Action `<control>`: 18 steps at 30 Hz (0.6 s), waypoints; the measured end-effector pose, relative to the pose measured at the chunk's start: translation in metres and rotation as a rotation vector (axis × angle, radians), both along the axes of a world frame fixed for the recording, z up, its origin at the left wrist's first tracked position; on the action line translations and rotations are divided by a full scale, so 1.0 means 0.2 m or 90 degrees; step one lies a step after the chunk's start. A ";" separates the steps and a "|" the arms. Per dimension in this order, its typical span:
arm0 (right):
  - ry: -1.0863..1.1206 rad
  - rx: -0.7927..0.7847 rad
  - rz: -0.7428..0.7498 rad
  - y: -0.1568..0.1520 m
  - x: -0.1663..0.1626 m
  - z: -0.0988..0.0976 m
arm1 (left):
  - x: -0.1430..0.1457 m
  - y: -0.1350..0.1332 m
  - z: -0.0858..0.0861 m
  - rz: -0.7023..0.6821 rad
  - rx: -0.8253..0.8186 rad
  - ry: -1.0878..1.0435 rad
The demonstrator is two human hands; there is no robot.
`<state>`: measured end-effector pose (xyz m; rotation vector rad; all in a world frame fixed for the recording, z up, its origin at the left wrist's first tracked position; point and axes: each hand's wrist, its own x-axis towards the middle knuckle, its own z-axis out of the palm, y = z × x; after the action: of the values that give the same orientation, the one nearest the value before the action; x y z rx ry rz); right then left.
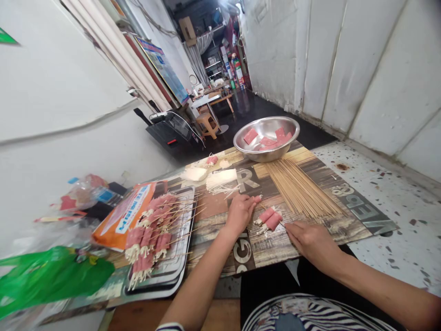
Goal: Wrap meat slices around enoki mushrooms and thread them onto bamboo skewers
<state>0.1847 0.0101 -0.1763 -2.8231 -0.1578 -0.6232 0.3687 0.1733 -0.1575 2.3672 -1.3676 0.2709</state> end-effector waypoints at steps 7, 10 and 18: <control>0.005 -0.001 -0.009 0.01 0.01 0.01 | 0.01 0.00 0.00 -0.003 -0.003 0.002; 0.018 -0.001 -0.006 0.01 0.02 0.02 | 0.01 -0.01 0.00 -0.004 -0.003 0.005; 0.082 0.023 -0.011 0.00 0.04 0.02 | 0.01 -0.01 -0.01 -0.006 -0.015 0.006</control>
<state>0.1920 0.0099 -0.1719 -2.8210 -0.0984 -0.4416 0.3709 0.1708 -0.1595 2.3388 -1.3638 0.2718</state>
